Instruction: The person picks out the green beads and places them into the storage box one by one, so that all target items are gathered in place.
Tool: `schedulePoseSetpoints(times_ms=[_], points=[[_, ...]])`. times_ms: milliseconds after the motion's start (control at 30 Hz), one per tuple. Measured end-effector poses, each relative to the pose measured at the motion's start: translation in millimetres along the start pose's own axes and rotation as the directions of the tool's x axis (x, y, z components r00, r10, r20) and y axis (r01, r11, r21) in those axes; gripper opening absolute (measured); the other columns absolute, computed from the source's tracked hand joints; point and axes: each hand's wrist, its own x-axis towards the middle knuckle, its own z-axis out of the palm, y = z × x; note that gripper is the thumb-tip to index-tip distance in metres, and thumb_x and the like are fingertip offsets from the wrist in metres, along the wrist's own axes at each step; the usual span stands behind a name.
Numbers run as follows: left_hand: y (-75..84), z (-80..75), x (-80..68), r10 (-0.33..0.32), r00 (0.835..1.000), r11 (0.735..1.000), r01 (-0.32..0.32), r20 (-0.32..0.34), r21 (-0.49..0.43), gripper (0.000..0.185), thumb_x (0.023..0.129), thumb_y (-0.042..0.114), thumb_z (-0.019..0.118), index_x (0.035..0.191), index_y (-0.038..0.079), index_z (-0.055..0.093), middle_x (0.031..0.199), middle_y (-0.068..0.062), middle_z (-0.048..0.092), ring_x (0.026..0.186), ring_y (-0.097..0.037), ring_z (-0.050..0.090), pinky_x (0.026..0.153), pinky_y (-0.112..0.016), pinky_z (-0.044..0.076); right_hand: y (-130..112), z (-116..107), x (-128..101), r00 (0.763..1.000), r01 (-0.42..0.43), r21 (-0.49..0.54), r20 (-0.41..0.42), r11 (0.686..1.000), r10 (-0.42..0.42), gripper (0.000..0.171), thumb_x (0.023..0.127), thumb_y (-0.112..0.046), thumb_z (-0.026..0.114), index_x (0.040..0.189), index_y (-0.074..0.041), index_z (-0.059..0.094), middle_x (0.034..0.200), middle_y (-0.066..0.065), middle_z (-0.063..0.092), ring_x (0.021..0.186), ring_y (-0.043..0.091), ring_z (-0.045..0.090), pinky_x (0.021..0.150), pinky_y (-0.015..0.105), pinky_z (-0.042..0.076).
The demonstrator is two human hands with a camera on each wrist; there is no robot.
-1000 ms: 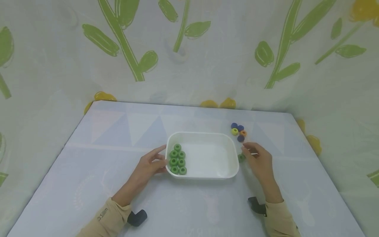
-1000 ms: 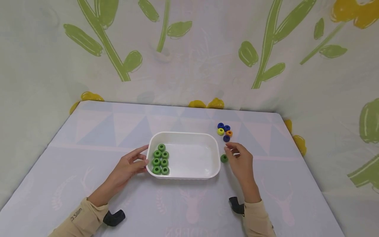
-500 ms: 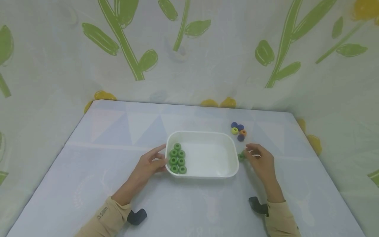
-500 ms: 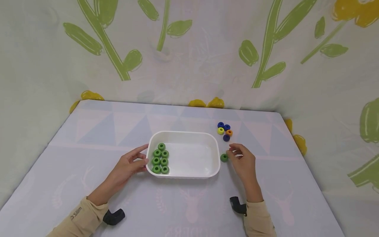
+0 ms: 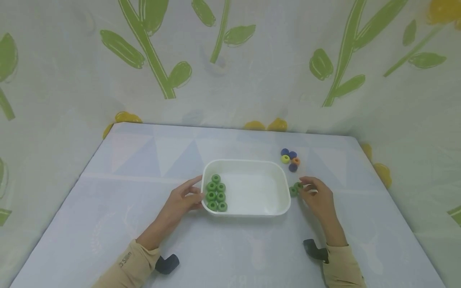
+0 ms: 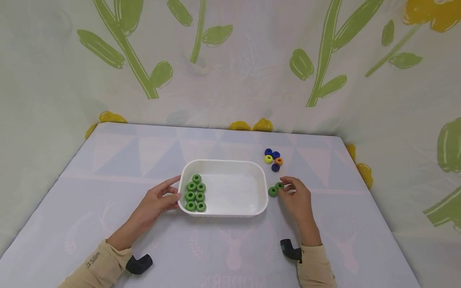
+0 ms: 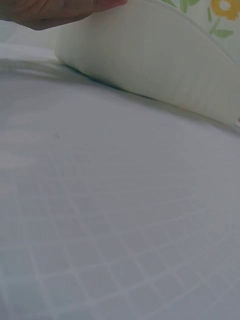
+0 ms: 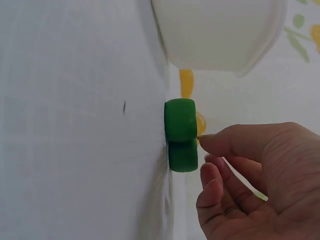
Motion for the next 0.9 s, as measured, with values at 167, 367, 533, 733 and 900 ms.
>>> schedulePoseSetpoints(times_ms=[167, 367, 533, 733, 900], points=[[0.6, 0.8, -0.6, -0.011, 1.0, 1.0, 0.011, -0.006, 0.005, 0.065, 0.094, 0.014, 0.063, 0.154, 0.02, 0.041, 0.114, -0.011, 0.054, 0.093, -0.014, 0.066, 0.092, -0.031, 0.063, 4.0, 0.2, 0.2, 1.0, 0.01, 0.012, 0.002, 1.0, -0.01, 0.034, 0.088, -0.001, 0.067, 0.122, -0.004, 0.066, 0.115, 0.017, 0.07, 0.101, 0.03, 0.066, 0.073, 0.008, 0.048], [0.9, 0.9, -0.9, 0.0, 1.0, 1.0, 0.0, 0.002, 0.002, 0.065, 0.094, 0.016, 0.064, 0.155, 0.018, 0.04, 0.114, -0.011, 0.054, 0.093, -0.014, 0.066, 0.093, -0.034, 0.062, 5.7, -0.5, -0.5, 0.999, 0.037, 0.015, -0.003, 0.999, -0.037, 0.036, 0.086, 0.001, 0.069, 0.122, -0.003, 0.066, 0.112, 0.019, 0.068, 0.098, 0.03, 0.066, 0.071, 0.008, 0.048], [1.3, 0.8, -1.4, 0.007, 1.0, 1.0, -0.007, 0.008, 0.001, 0.066, 0.094, 0.016, 0.064, 0.155, 0.018, 0.039, 0.114, -0.01, 0.054, 0.093, -0.014, 0.066, 0.094, -0.035, 0.062, 8.9, 0.5, 0.7, 0.998, 0.062, 0.015, 0.003, 0.998, -0.062, 0.038, 0.085, 0.002, 0.073, 0.121, -0.002, 0.066, 0.111, 0.021, 0.067, 0.096, 0.033, 0.067, 0.073, 0.007, 0.048], [0.3, 0.4, -1.0, 0.013, 1.0, 1.0, -0.012, 0.012, -0.005, 0.066, 0.094, 0.015, 0.064, 0.155, 0.017, 0.039, 0.113, -0.01, 0.055, 0.093, -0.014, 0.066, 0.093, -0.034, 0.062, 10.8, 2.4, 3.0, 0.998, 0.021, -0.015, 0.056, 1.0, -0.02, 0.037, 0.089, -0.007, 0.073, 0.124, -0.003, 0.064, 0.116, 0.022, 0.066, 0.101, 0.035, 0.066, 0.082, 0.027, 0.057], [-0.7, -0.2, 0.0, 0.02, 1.0, 1.0, -0.019, 0.017, -0.021, 0.066, 0.094, 0.014, 0.064, 0.155, 0.017, 0.04, 0.112, -0.01, 0.054, 0.092, -0.013, 0.066, 0.093, -0.035, 0.063, 9.8, 4.3, 3.3, 0.996, -0.022, -0.034, 0.087, 0.999, 0.024, 0.039, 0.091, -0.011, 0.07, 0.127, -0.003, 0.062, 0.118, 0.023, 0.065, 0.103, 0.036, 0.065, 0.087, 0.044, 0.058]])
